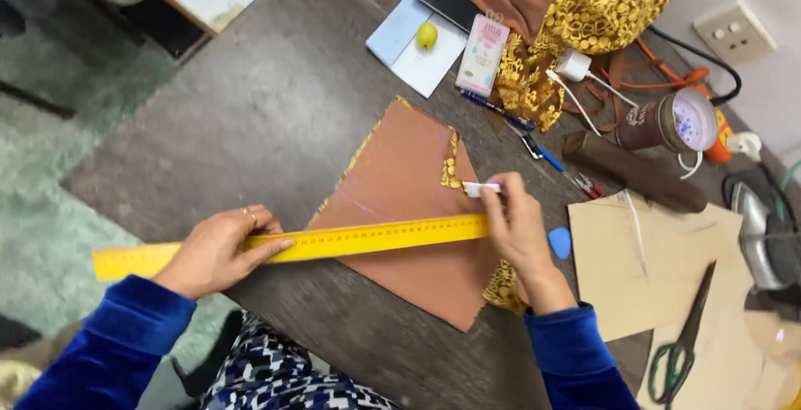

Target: Measuring, marking with chalk, and cutting fabric pieces for garment assembly using tailor scissors and a ruler.

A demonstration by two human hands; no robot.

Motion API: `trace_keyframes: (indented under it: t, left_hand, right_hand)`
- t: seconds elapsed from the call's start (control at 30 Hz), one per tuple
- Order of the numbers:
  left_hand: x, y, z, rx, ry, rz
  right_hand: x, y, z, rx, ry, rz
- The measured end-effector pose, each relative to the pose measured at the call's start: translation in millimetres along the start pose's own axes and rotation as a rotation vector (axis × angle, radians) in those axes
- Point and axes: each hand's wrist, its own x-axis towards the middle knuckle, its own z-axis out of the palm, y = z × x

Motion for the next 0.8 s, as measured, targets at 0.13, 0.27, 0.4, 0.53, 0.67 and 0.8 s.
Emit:
trace_keyframes:
  t: [0.13, 0.27, 0.4, 0.53, 0.67, 0.8]
  left_hand:
    - [-40, 20, 59, -0.171, 0.105, -0.124]
    - [-69, 25, 98, -0.175, 0.198, -0.088]
    - [-88, 21, 119, -0.218, 0.32, 0.047]
    - [-89, 24, 124, -0.187, 0.387, -0.216]
    - [-74, 22, 134, -0.052, 0.631, -0.229]
    - [-61, 19, 141, -0.006, 0.714, -0.203]
  right_hand:
    - [1, 8, 0, -0.101, -0.082, -0.151]
    - [26, 13, 10, -0.1, -0.161, -0.232]
    - [52, -2, 24, 0.133, -0.141, -0.243]
    - [86, 5, 39, 0.448, 0.008, -0.172]
    - [106, -3, 53, 0.686, 0.023, -0.17]
    - [109, -18, 62, 0.534, 0.061, -0.168]
